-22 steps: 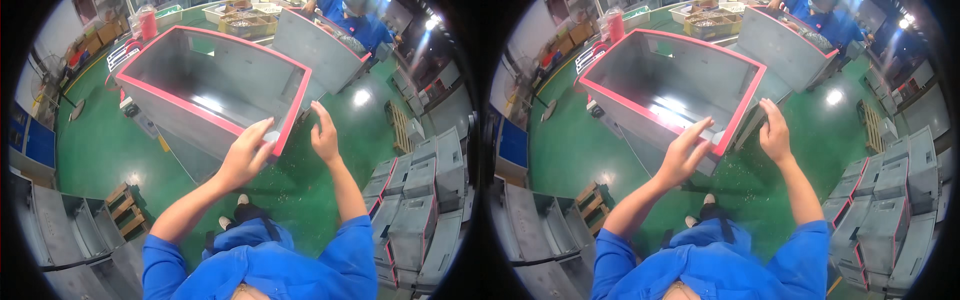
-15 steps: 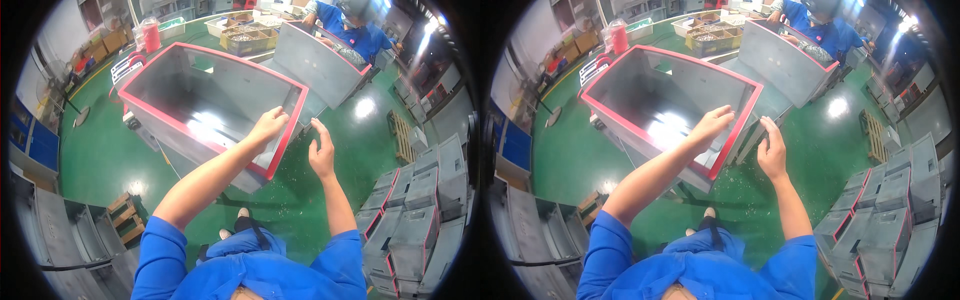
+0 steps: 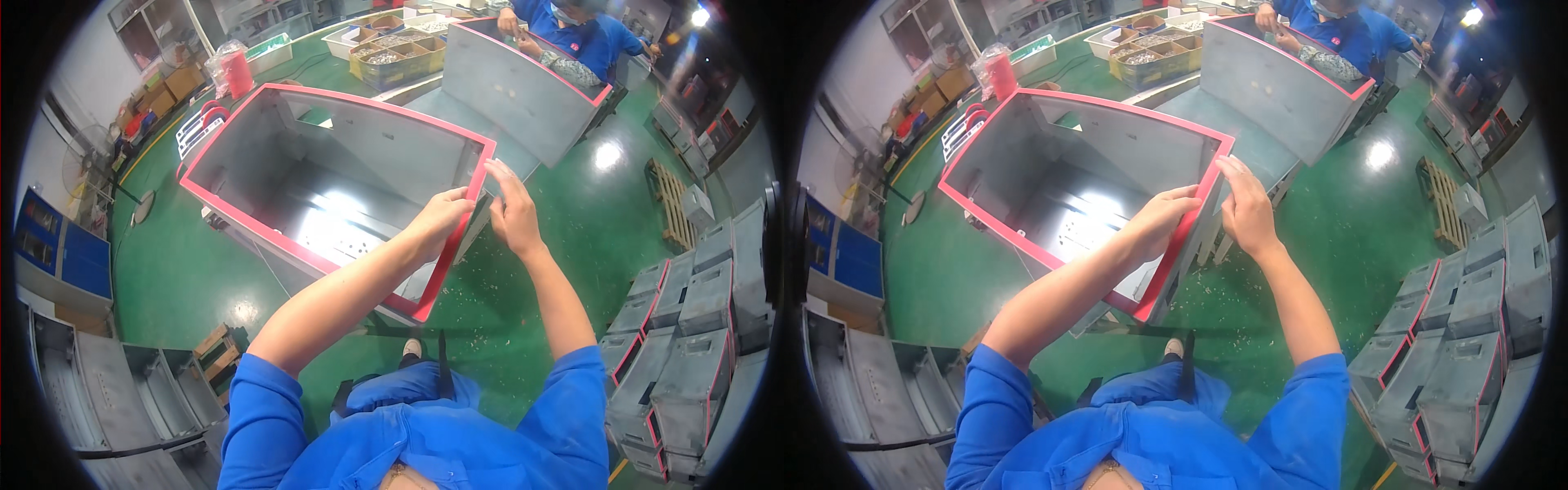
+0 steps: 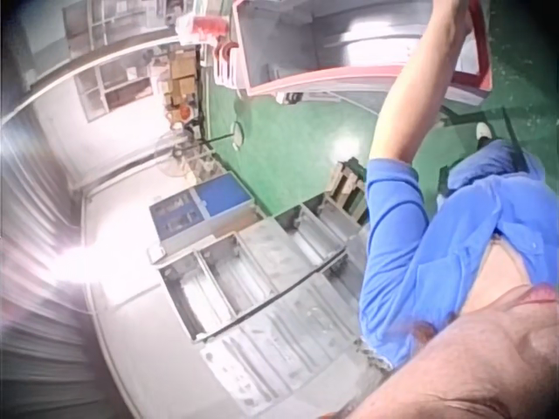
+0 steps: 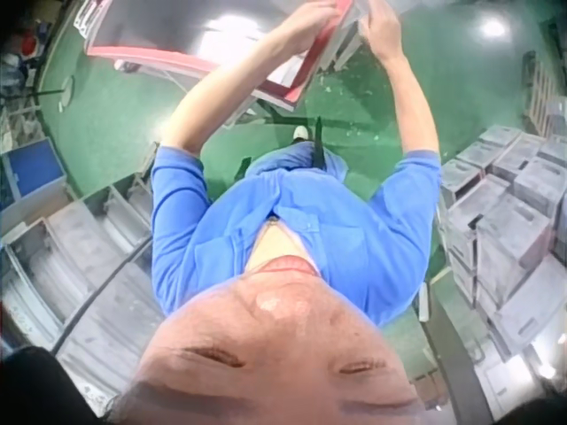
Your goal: The person applies red protective tape along the edges of a metal cabinet door, smoothing it down by hand. They then pick up a metal drawer, wipe it with a cloth, and apply red tape to its edges as well.
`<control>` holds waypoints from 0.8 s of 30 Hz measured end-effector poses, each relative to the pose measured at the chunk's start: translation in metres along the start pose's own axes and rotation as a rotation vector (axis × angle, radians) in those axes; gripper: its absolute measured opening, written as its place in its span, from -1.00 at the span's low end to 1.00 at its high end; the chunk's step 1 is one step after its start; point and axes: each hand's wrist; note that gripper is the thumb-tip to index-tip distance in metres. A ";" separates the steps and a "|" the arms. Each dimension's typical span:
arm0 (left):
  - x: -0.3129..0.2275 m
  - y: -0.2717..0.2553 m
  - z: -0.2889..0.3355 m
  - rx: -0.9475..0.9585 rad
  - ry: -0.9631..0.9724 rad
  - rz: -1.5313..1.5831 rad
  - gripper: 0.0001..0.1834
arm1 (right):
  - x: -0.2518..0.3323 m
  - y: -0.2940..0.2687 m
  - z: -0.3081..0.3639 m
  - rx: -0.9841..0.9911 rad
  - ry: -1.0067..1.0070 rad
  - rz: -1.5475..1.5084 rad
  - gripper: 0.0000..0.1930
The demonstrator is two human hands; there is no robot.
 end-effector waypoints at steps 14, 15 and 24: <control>0.005 -0.011 0.002 -0.030 0.140 -0.371 -0.47 | -0.009 0.012 -0.007 0.020 -0.306 0.350 -0.50; -0.005 -0.011 0.006 -0.008 0.172 -0.456 -0.46 | -0.008 0.006 -0.005 0.015 -0.294 0.347 -0.51; -0.019 -0.041 0.118 0.207 0.826 -1.280 -0.47 | 0.060 -0.011 0.058 0.188 -0.458 0.141 -0.63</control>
Point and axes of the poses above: each hand's wrist, its own z-axis away from the middle knuckle, its own y-axis out of the palm, x = y × z, and after that the axes turned 15 degrees about y, right-handed
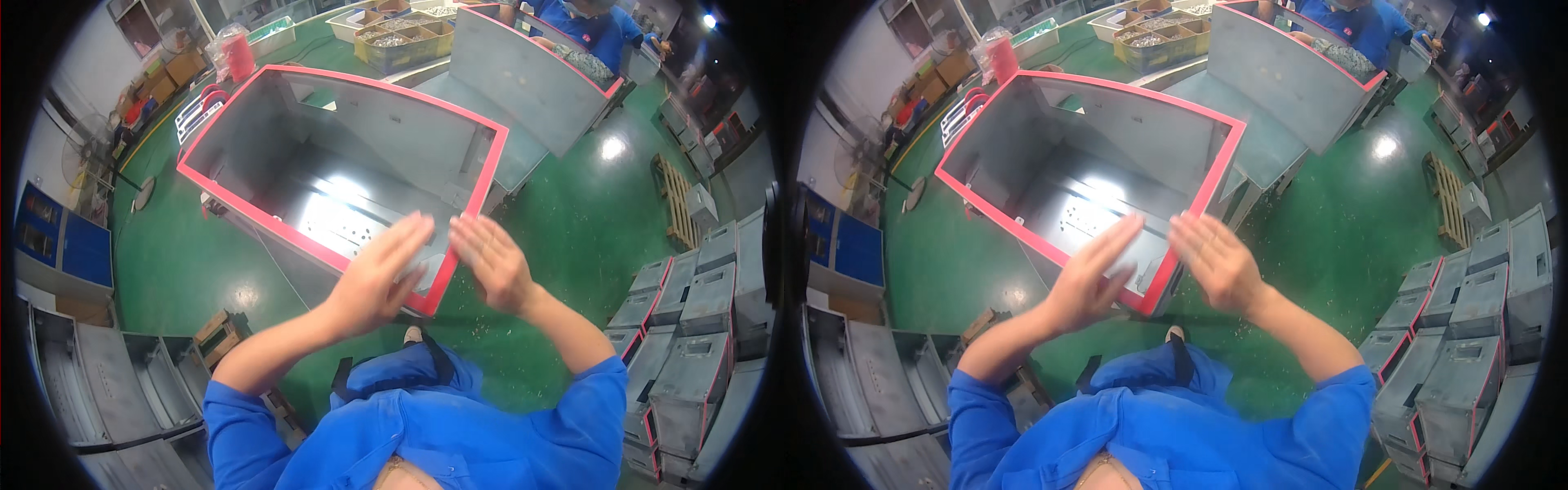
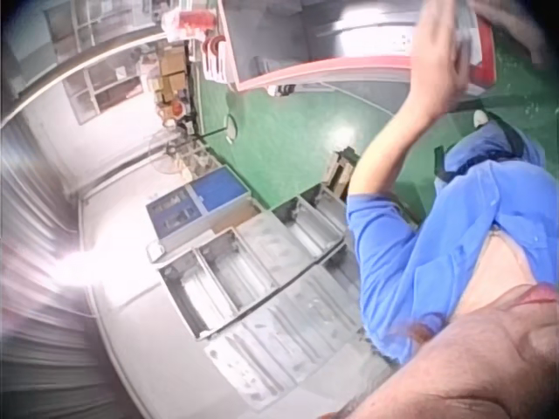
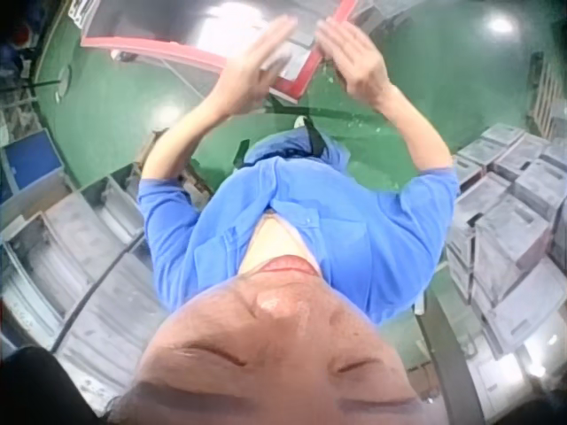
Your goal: The person applies red protective tape along the edges of a metal cabinet door, smoothing it down by hand. They then pick up a metal drawer, wipe it with a cloth, and apply red tape to its edges as well.
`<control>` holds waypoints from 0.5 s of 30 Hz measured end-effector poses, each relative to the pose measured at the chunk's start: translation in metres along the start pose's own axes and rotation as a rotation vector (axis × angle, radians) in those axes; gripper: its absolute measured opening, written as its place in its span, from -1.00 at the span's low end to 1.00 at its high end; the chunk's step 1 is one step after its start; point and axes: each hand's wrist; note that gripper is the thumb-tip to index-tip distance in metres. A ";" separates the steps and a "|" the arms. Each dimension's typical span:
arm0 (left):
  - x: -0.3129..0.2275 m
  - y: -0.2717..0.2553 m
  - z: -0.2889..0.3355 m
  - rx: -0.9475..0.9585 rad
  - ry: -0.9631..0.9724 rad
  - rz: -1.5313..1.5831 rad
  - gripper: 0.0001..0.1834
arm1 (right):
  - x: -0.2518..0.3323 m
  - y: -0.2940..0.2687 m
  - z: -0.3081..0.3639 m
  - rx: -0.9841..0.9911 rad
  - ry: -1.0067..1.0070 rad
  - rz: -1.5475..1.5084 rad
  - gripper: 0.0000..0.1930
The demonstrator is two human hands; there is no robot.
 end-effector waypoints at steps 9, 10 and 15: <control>-0.017 0.039 0.047 0.118 0.336 -0.366 -0.54 | -0.058 0.016 -0.015 -0.059 0.034 0.139 -0.57; -0.017 0.041 0.047 0.103 0.322 -0.360 -0.54 | -0.078 0.019 -0.024 -0.080 0.070 0.203 -0.55; -0.013 0.042 0.049 0.048 0.355 -0.351 -0.59 | -0.150 0.038 -0.052 -0.139 0.294 0.249 -0.40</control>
Point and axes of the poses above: each hand's wrist, its own z-axis away from the middle knuckle, its own y-axis out of the palm, x = y × z, and after that the axes turned 15 degrees about y, right-handed
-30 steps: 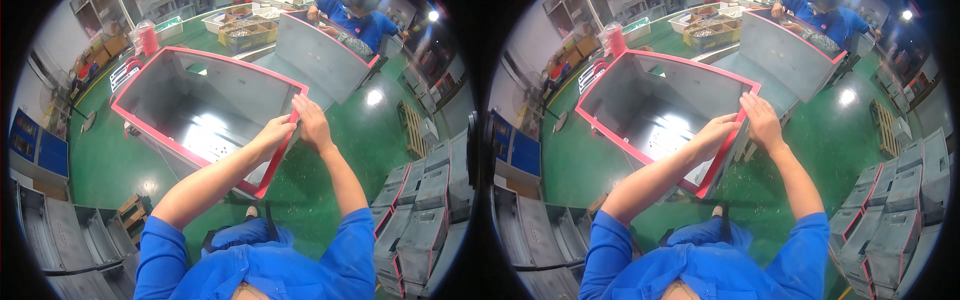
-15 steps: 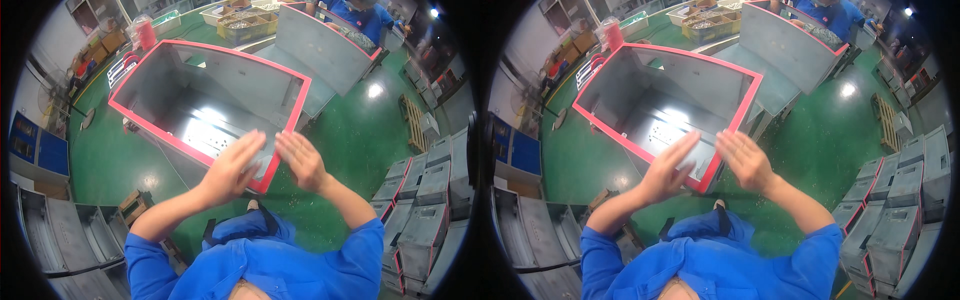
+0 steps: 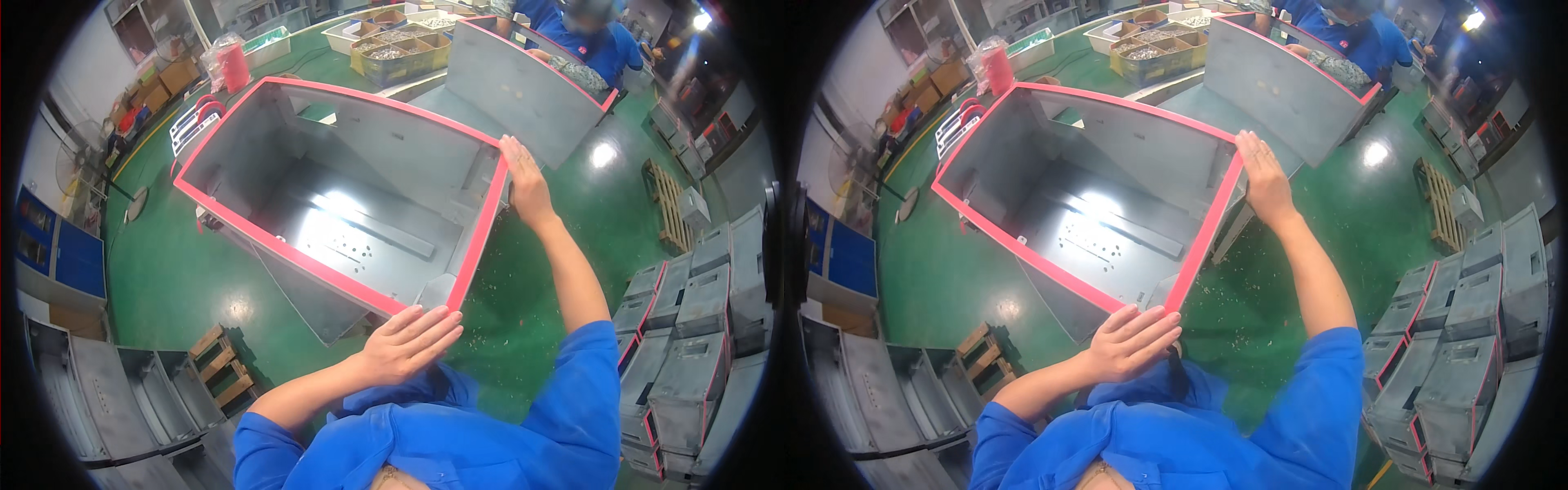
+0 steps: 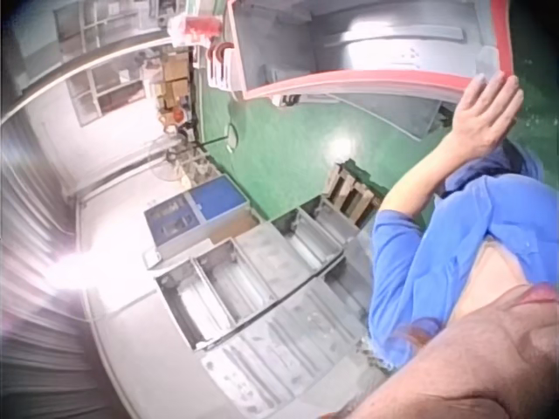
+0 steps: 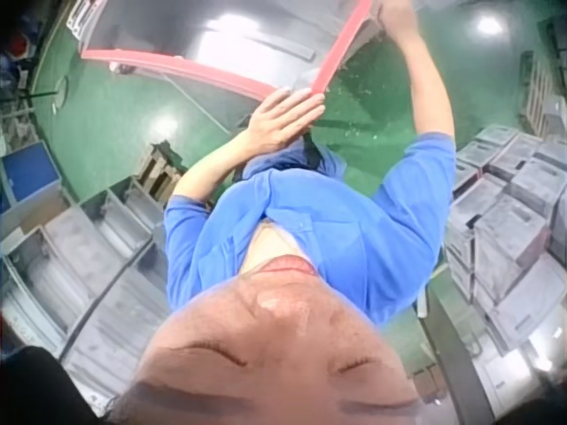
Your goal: The person applies red protective tape along the edges of a metal cabinet door, smoothing it down by hand. They then pick up a metal drawer, wipe it with a cloth, and apply red tape to its edges as well.
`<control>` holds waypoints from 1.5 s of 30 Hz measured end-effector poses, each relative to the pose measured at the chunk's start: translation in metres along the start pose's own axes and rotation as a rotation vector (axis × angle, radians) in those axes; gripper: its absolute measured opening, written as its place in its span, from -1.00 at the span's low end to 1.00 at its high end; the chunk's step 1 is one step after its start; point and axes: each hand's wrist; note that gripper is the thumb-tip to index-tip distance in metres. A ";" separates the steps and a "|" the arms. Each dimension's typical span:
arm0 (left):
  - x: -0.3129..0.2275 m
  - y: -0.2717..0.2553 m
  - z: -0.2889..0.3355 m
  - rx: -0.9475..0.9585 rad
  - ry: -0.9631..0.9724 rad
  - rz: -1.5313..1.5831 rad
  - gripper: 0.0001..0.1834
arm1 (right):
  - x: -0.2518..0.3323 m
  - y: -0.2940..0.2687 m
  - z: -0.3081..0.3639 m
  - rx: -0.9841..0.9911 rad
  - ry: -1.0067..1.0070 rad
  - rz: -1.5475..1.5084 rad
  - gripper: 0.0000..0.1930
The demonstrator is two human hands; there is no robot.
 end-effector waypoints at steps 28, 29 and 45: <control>0.182 -0.178 0.291 -0.303 -0.394 0.203 -0.52 | 0.319 -0.106 0.109 0.455 0.770 0.109 -0.33; 0.199 -0.181 0.290 -0.357 -0.410 0.174 -0.53 | 0.308 -0.101 0.097 0.492 0.821 0.114 -0.30; 0.349 -0.169 0.268 -0.720 -0.667 0.620 -0.42 | 0.103 0.026 -0.060 0.404 0.929 0.440 -0.17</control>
Point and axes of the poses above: each hand's wrist, its own z-axis away from the middle knuckle, its own y-axis out of the palm, x = y × z, and after that the axes turned 15 degrees about y, right-handed
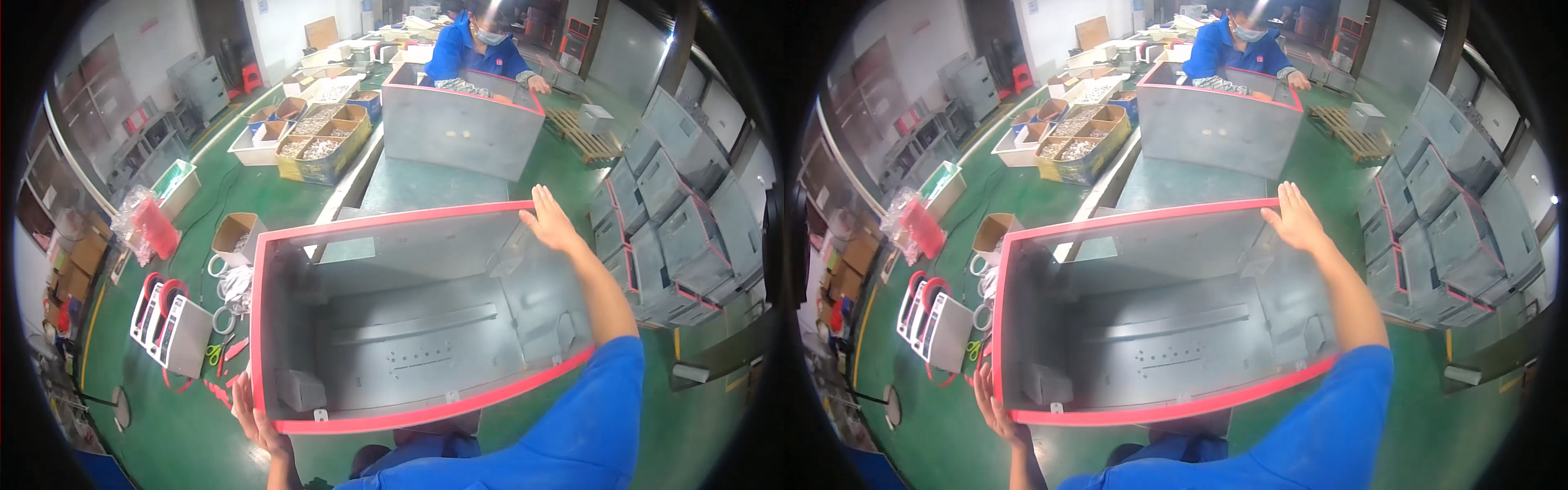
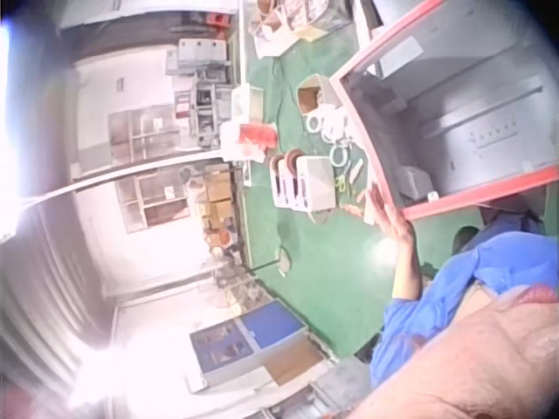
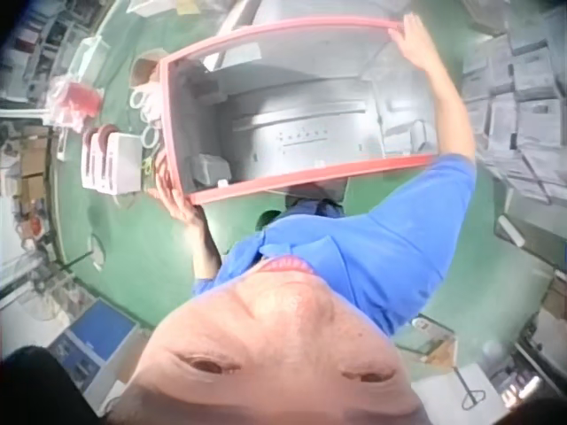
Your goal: The person applies red protective tape along the edges of a metal cabinet door, smoothing it down by hand. They then pick up a metal drawer, wipe it with a cloth, and apply red tape to its edges as well.
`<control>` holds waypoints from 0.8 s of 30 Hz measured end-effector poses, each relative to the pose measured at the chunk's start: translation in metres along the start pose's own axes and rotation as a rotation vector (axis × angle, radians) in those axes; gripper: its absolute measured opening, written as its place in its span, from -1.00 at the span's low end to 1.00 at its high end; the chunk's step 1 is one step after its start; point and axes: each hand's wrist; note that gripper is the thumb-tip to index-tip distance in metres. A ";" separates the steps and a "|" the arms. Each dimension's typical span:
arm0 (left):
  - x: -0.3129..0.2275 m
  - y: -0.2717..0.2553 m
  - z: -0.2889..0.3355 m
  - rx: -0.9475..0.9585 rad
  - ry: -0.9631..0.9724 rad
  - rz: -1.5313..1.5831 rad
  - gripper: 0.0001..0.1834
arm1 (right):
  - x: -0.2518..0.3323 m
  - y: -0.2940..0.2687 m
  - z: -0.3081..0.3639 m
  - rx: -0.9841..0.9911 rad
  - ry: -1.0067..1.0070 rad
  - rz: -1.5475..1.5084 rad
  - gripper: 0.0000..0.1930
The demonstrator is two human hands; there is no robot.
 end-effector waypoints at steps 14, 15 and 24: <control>0.016 -0.020 -0.005 0.284 0.040 0.072 -0.29 | -0.006 -0.040 0.240 -0.025 0.178 -0.251 -0.37; 0.015 -0.017 -0.009 0.305 0.028 0.097 -0.29 | -0.005 -0.040 0.250 -0.082 0.248 -0.349 -0.42; 0.036 -0.016 -0.050 0.411 0.108 0.087 -0.41 | -0.019 -0.004 0.224 -0.441 0.733 -0.974 -0.60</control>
Point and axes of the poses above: each hand's wrist, its own z-axis away from the middle knuckle, its own y-axis out of the palm, x = y × z, and after that the axes turned 15 degrees about y, right-handed
